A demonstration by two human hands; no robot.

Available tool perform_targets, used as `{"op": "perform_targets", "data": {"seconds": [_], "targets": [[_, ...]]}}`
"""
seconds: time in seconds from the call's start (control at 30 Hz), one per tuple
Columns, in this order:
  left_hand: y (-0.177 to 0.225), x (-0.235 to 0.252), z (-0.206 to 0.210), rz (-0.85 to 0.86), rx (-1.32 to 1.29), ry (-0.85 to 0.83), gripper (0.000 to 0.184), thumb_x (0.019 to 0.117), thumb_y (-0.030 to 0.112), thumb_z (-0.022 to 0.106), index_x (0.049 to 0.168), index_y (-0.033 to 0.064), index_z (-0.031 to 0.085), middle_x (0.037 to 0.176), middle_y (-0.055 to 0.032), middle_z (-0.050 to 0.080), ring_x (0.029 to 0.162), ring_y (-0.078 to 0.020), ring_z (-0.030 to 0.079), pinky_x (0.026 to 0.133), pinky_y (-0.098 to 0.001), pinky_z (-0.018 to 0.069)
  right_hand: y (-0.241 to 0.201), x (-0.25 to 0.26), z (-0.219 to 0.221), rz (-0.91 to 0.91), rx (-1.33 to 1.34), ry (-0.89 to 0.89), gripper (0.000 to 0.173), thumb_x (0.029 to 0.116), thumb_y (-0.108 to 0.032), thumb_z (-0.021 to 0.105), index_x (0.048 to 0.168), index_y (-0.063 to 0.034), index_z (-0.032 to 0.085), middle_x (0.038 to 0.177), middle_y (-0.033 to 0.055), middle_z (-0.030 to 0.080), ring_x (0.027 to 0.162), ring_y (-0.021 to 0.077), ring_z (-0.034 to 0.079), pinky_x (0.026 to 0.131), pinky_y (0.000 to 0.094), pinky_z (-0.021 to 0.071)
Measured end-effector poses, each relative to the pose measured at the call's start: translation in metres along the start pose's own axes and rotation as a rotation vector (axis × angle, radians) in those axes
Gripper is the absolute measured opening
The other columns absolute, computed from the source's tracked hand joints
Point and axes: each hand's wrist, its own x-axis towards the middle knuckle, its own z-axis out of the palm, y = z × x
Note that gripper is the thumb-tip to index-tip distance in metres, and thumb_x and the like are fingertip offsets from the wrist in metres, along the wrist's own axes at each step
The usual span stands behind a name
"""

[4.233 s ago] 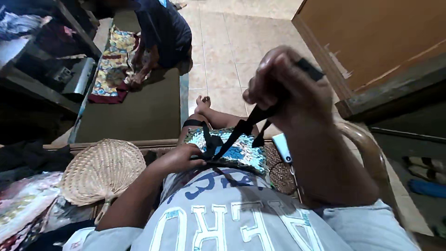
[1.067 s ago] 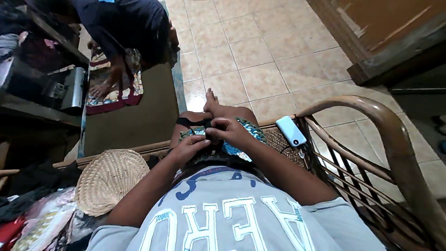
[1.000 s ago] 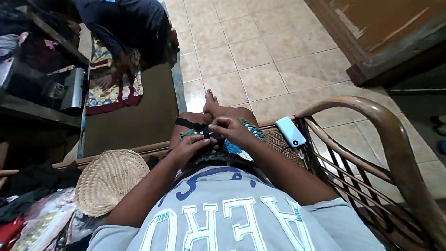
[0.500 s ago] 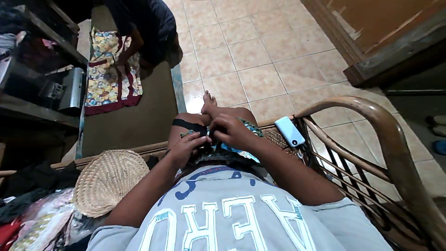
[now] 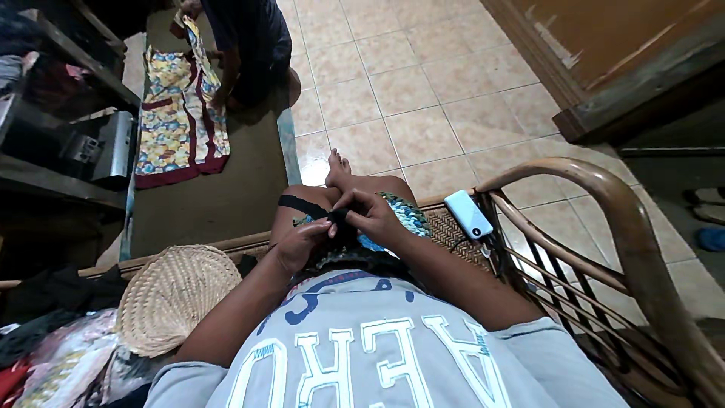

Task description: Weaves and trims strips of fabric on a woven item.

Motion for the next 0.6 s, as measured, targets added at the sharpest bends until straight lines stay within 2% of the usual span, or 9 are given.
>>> {"op": "perform_targets", "data": {"seconds": [0.07,0.17,0.23,0.33,0.43,0.5,0.57,0.6], "targets": [[0.000,-0.001,0.004,-0.015,-0.052,0.005,0.037,0.1051,0.022,0.035,0.084,0.0208,0.066,0.084,0.0075,0.067,0.081,-0.0008,0.063,0.075,-0.0198,0.0536,0.003,-0.002,0.001,0.031,0.114,-0.004,0.015,0.0911,0.003,0.056,0.103,0.0003,0.065,0.095,0.0018,0.068,0.081,0.0038,0.064,0.074,0.0218,0.0561],[-0.003,-0.002,0.006,-0.025,-0.092,0.004,0.040,0.1069,0.024,0.033,0.086,0.0203,0.067,0.082,0.0073,0.067,0.075,0.0008,0.062,0.068,-0.0165,0.0519,0.005,-0.004,0.002,0.080,0.180,0.040,0.016,0.0927,0.003,0.055,0.105,-0.0021,0.063,0.093,-0.0003,0.068,0.079,0.0031,0.064,0.070,0.0214,0.0557],[-0.007,-0.002,0.006,-0.017,-0.115,0.006,0.042,0.1082,0.024,0.031,0.089,0.0175,0.067,0.088,0.0048,0.069,0.083,-0.0016,0.064,0.073,-0.0184,0.0528,0.007,-0.004,0.002,0.091,0.193,0.056,0.018,0.0932,0.004,0.053,0.106,-0.0031,0.062,0.092,-0.0016,0.067,0.078,0.0026,0.064,0.070,0.0209,0.0566],[-0.009,-0.002,0.011,-0.035,-0.179,0.084,0.044,0.1107,0.023,0.028,0.093,0.0129,0.067,0.096,0.0003,0.072,0.088,-0.0054,0.066,0.079,-0.0204,0.0534,0.010,-0.004,0.002,0.078,0.178,0.054,0.018,0.0936,0.006,0.052,0.107,-0.0002,0.062,0.096,0.0002,0.066,0.083,0.0027,0.064,0.077,0.0217,0.0564],[-0.011,-0.003,0.012,-0.058,-0.240,0.150,0.041,0.1118,0.024,0.029,0.100,0.0112,0.067,0.097,-0.0012,0.071,0.088,-0.0078,0.067,0.080,-0.0223,0.0552,0.006,-0.006,0.002,0.056,0.041,0.053,0.015,0.0926,0.003,0.057,0.106,0.0015,0.064,0.106,0.0056,0.060,0.092,0.0067,0.063,0.080,0.0227,0.0569],[-0.013,-0.003,0.012,-0.062,-0.260,0.200,0.037,0.1115,0.023,0.033,0.109,0.0089,0.067,0.094,-0.0018,0.071,0.086,-0.0082,0.067,0.079,-0.0233,0.0561,0.000,-0.009,-0.003,0.011,-0.154,0.041,0.014,0.0921,-0.001,0.060,0.104,0.0020,0.067,0.112,0.0108,0.060,0.101,0.0120,0.063,0.086,0.0260,0.0570],[-0.013,-0.004,0.013,-0.059,-0.250,0.254,0.036,0.1114,0.022,0.035,0.118,0.0073,0.067,0.098,-0.0018,0.071,0.089,-0.0082,0.067,0.081,-0.0236,0.0554,-0.009,-0.015,-0.012,-0.062,-0.352,-0.010,0.015,0.0919,-0.005,0.063,0.102,0.0021,0.070,0.117,0.0153,0.065,0.110,0.0199,0.063,0.095,0.0353,0.0534],[-0.013,-0.005,0.014,-0.056,-0.233,0.275,0.036,0.1112,0.021,0.035,0.123,0.0072,0.067,0.103,-0.0018,0.072,0.093,-0.0085,0.067,0.084,-0.0241,0.0550,-0.015,-0.019,-0.018,-0.099,-0.416,-0.047,0.014,0.0923,-0.007,0.064,0.101,0.0006,0.071,0.116,0.0145,0.068,0.114,0.0218,0.063,0.100,0.0394,0.0508]]}}
